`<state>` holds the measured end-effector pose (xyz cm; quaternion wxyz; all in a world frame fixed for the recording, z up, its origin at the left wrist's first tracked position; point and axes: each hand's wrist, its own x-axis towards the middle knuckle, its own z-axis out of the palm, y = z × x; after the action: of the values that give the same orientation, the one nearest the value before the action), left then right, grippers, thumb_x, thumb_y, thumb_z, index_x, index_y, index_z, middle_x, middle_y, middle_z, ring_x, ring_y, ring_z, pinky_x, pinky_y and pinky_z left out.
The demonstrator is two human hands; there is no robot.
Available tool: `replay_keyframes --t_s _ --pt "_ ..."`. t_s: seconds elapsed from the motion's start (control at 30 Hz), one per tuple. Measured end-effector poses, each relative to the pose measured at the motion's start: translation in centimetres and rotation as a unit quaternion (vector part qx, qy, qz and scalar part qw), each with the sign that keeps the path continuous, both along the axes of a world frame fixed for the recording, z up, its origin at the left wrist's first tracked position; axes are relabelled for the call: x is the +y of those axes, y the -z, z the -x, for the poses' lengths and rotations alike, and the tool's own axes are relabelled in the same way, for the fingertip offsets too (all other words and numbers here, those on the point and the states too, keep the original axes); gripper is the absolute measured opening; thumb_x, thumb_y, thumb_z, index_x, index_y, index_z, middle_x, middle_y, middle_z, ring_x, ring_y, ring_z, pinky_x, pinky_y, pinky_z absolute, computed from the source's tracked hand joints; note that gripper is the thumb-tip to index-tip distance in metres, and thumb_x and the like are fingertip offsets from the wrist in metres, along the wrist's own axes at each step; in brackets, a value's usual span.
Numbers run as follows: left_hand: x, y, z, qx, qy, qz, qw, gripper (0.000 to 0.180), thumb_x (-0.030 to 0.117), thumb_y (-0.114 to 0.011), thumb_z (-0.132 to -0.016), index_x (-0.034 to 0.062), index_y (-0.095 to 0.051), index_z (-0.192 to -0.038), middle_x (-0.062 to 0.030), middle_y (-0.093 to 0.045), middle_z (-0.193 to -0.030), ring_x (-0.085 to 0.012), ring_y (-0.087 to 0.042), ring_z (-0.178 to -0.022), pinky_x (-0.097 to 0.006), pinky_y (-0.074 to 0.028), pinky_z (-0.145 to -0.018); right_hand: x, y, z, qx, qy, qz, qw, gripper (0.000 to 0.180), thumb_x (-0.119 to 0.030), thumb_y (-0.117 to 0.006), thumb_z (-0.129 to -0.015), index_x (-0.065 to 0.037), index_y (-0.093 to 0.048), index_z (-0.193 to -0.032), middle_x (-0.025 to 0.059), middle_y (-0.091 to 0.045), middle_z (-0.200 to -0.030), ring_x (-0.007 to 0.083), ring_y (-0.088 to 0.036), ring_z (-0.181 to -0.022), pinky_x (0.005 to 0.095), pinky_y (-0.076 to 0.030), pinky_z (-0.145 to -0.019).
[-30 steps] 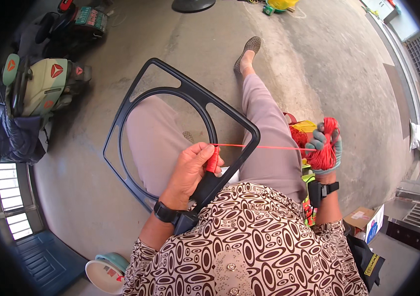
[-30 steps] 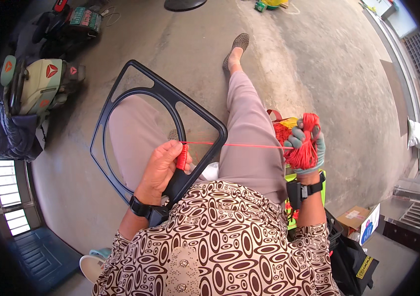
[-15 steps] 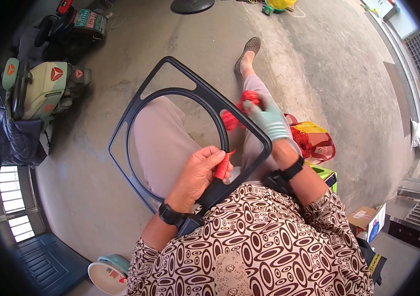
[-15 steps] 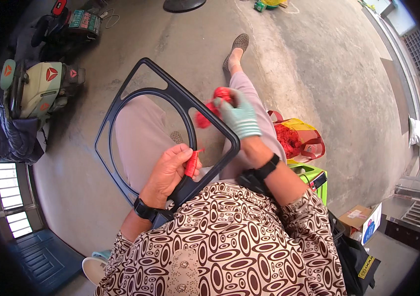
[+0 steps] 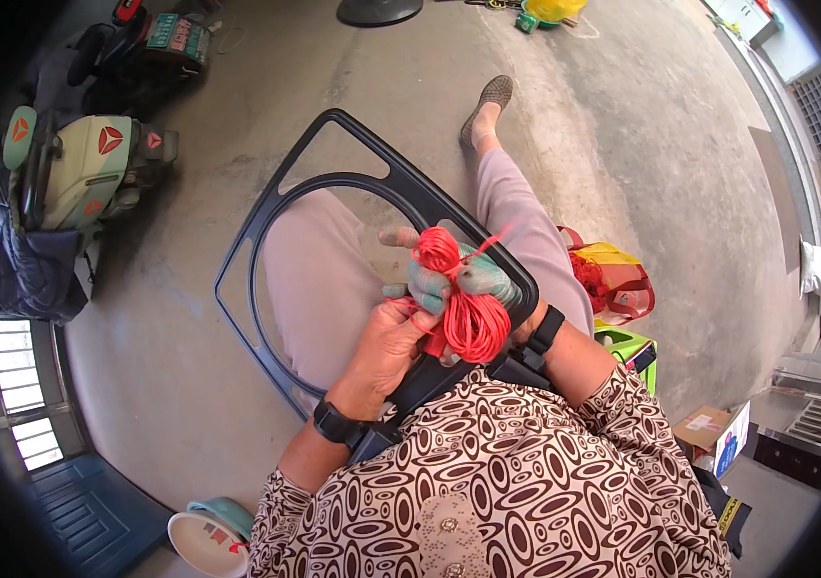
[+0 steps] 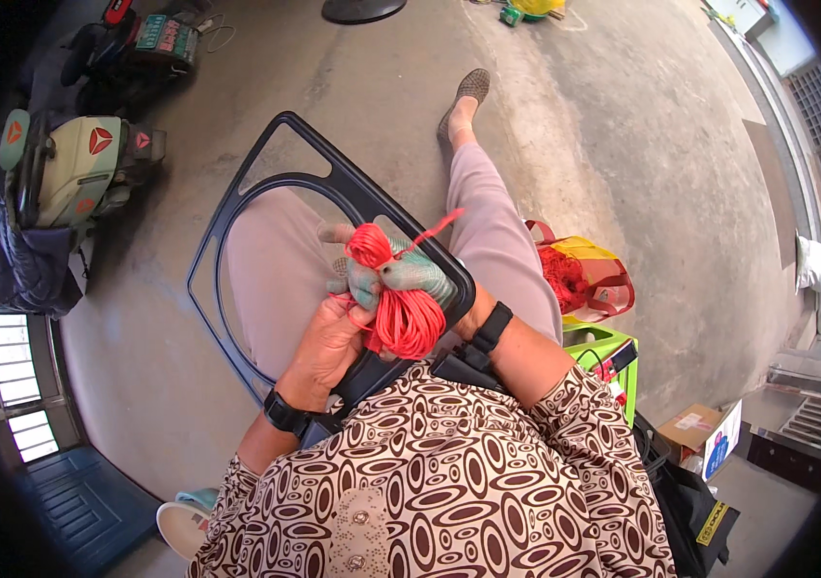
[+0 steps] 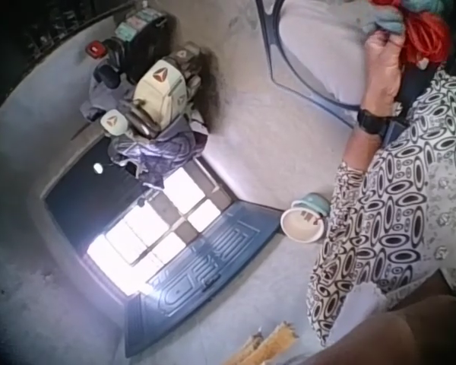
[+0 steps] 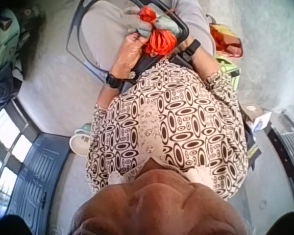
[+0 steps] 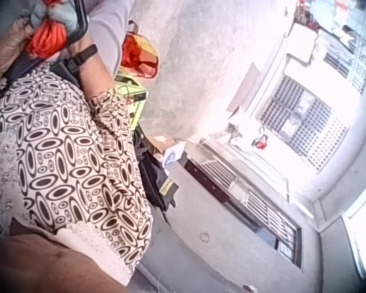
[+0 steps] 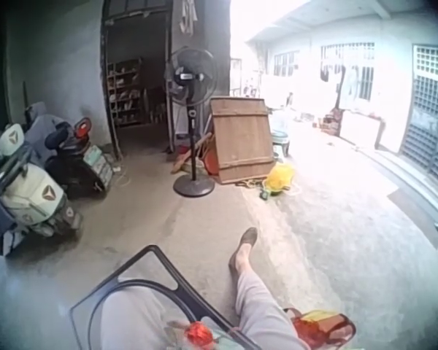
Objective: Winding a bundle of red string and attaching it to a black plastic frame.
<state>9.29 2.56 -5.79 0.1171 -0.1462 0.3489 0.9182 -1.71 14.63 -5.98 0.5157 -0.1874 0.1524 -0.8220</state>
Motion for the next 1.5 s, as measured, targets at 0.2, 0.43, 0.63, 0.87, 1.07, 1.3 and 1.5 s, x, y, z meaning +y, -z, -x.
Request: replay_keyframes --t_s 0.2,0.43,0.63,0.87,1.07,1.3,1.5 --pt "-0.4 -0.3 0.2 -0.048 -0.003 0.066 0.997 0.019 0.018 -0.058 -0.092 0.0000 -0.060 -0.098 -0.0060 -0.064 -0.078 -0.0144 -0.062 -0.061 -0.029 -0.052 -0.057 2.9 0.5 0.5 0.123 0.071 -0.291 0.946 0.044 -0.017 -0.068 -0.080 -0.002 -0.053 -0.119 0.0034 -0.063 -0.095 0.0113 -0.059 -0.087 0.0286 -0.048 -0.084" --pt "-0.1 -0.5 0.1 -0.044 0.009 0.076 0.996 0.017 0.017 -0.057 -0.093 0.0005 -0.060 -0.091 -0.0071 -0.062 -0.071 -0.0135 -0.059 -0.055 -0.026 -0.051 -0.053 5.5 -1.3 0.7 0.302 0.084 -0.439 0.842 0.044 -0.020 -0.073 -0.078 -0.001 -0.057 -0.114 0.0005 -0.062 -0.093 0.0095 -0.057 -0.086 0.0253 -0.047 -0.079" --pt "-0.6 -1.4 0.2 -0.067 0.020 0.064 0.995 0.019 0.019 -0.057 -0.093 0.0001 -0.059 -0.091 -0.0095 -0.063 -0.071 -0.0136 -0.059 -0.055 -0.025 -0.051 -0.053 8.4 1.8 1.5 0.050 0.138 -0.338 0.930 0.037 -0.013 -0.071 -0.075 0.002 -0.057 -0.107 0.0111 -0.065 -0.094 0.0199 -0.064 -0.084 0.0302 -0.050 -0.082" --pt "-1.1 -1.0 0.2 -0.071 0.022 0.064 0.995 0.019 0.020 -0.056 -0.093 0.0012 -0.058 -0.097 -0.0098 -0.064 -0.073 -0.0151 -0.062 -0.059 -0.026 -0.052 -0.055 15.1 0.3 0.4 -0.222 0.329 0.006 0.918 0.034 -0.032 -0.049 -0.096 0.001 -0.050 -0.105 0.0002 -0.043 -0.070 0.0131 -0.045 -0.064 0.0331 -0.043 -0.072" --pt "-0.6 -1.5 0.7 -0.089 0.018 0.021 0.996 0.015 0.019 -0.055 -0.093 0.0055 -0.055 -0.100 -0.0120 -0.064 -0.073 -0.0170 -0.062 -0.058 -0.028 -0.053 -0.053 18.1 0.7 -0.3 -0.114 0.309 -0.191 0.925 0.041 -0.038 -0.041 -0.099 0.000 -0.052 -0.111 -0.0053 -0.035 -0.061 0.0073 -0.035 -0.048 0.0283 -0.045 -0.065" --pt "-0.9 -1.4 0.8 -0.092 0.014 0.040 0.995 0.012 0.018 -0.056 -0.092 0.0057 -0.055 -0.090 -0.0128 -0.063 -0.071 -0.0185 -0.062 -0.056 -0.029 -0.052 -0.051 10.8 1.9 2.1 0.327 0.345 -0.595 0.648 0.035 -0.024 -0.065 -0.082 0.001 -0.062 -0.106 0.0077 -0.064 -0.091 0.0130 -0.060 -0.081 0.0285 -0.049 -0.074" --pt "-0.4 -1.2 0.6 -0.103 0.059 -0.001 0.993 0.013 0.017 -0.055 -0.093 0.0048 -0.054 -0.089 -0.0125 -0.063 -0.073 -0.0187 -0.062 -0.058 -0.030 -0.052 -0.054 0.5 1.8 1.8 0.126 0.352 -0.432 0.821 0.032 -0.015 -0.065 -0.084 0.000 -0.059 -0.111 0.0070 -0.065 -0.094 0.0158 -0.063 -0.078 0.0265 -0.052 -0.074"
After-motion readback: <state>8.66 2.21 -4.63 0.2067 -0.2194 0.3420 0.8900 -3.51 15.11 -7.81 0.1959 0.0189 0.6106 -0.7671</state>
